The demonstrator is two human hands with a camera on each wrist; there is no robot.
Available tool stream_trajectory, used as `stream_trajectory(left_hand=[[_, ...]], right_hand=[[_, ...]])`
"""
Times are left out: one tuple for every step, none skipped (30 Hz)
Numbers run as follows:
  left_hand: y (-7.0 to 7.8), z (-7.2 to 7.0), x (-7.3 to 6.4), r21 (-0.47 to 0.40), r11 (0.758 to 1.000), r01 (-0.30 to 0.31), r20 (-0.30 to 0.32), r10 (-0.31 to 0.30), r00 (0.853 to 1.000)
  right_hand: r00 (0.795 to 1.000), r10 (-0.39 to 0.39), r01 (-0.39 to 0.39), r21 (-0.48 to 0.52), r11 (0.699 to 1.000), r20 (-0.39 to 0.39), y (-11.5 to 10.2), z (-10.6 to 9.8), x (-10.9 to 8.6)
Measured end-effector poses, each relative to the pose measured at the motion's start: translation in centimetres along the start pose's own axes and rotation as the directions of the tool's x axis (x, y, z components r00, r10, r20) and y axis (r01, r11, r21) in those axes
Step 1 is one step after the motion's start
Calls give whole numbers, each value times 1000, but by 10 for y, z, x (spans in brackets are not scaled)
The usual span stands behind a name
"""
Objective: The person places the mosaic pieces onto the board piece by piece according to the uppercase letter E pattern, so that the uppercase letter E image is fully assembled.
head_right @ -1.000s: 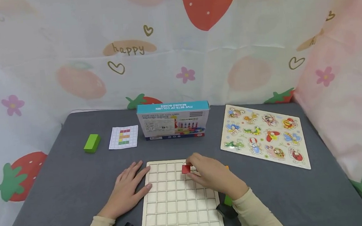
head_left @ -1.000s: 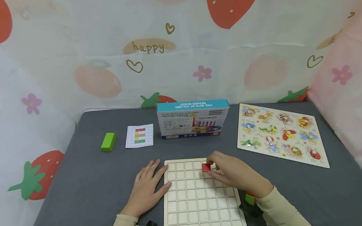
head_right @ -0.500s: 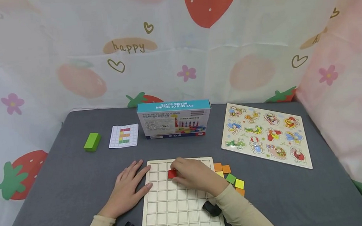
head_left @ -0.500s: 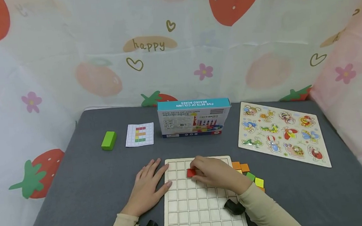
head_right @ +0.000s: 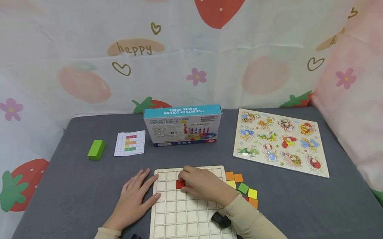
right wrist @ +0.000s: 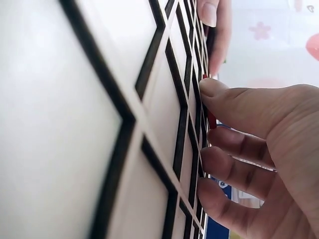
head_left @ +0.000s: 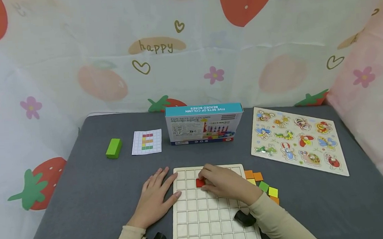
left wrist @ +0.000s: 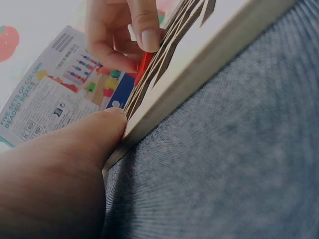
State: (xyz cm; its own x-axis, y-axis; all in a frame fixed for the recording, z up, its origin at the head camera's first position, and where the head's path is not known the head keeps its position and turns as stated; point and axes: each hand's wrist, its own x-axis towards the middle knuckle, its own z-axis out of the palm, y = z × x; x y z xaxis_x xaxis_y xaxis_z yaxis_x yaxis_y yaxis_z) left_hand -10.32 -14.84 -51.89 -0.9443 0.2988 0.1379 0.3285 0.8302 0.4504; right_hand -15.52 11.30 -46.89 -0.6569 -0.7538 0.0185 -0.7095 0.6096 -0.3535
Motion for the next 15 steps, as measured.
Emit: stream_trajectory(left_hand=[[0,0,0,1,1000,-2,-6,2,1000],[0,0,0,0,1000,-4,-10,4,1000],[1,0,0,1,1000,-6,-14,6,1000],[1,0,0,1,1000,-8,-18,8,1000],[1,0,0,3,1000,-8,-19,8,1000],[1,0,0,4,1000,-9,-18,9,1000],[1,0,0,4,1000,-7,-15,7,1000],[1,0,0,5,1000,-4,-8,4,1000],[1,0,0,9,1000,-7,-5,7,1000],[1,-1,0,11,1000,-10,0,10,1000],[1,-1,0,14,1000,-11,8,11,1000],[1,-1,-1,11,1000,-12,13,12,1000],[1,-2,-1,10,1000,-15,18,14,1000],[2,-2,-2,9,1000,-16,22,16,1000],[2,-2,-2,8,1000,-18,25,17,1000]], right_hand=[[1000,0,0,1,1000,4,0,0,0],[1000,1,-1,0,1000,7,1,0,1],[1000,1,-1,-1,1000,9,2,1,1],[1000,3,-3,-1,1000,10,2,1,1],[1000,2,-2,-1,1000,9,3,2,1],[1000,0,0,-1,1000,6,3,2,2],[1000,-4,4,2,1000,3,4,3,2],[1000,-6,6,2,1000,0,4,3,2],[1000,-10,10,2,1000,-5,4,4,2],[1000,-12,12,4,1000,-7,4,4,1],[1000,-14,14,5,1000,-9,4,4,1],[1000,-13,13,5,1000,-9,4,4,1],[1000,-11,11,7,1000,-8,4,4,1],[1000,-8,8,5,1000,-7,4,3,1],[1000,-4,4,7,1000,-5,3,3,1]])
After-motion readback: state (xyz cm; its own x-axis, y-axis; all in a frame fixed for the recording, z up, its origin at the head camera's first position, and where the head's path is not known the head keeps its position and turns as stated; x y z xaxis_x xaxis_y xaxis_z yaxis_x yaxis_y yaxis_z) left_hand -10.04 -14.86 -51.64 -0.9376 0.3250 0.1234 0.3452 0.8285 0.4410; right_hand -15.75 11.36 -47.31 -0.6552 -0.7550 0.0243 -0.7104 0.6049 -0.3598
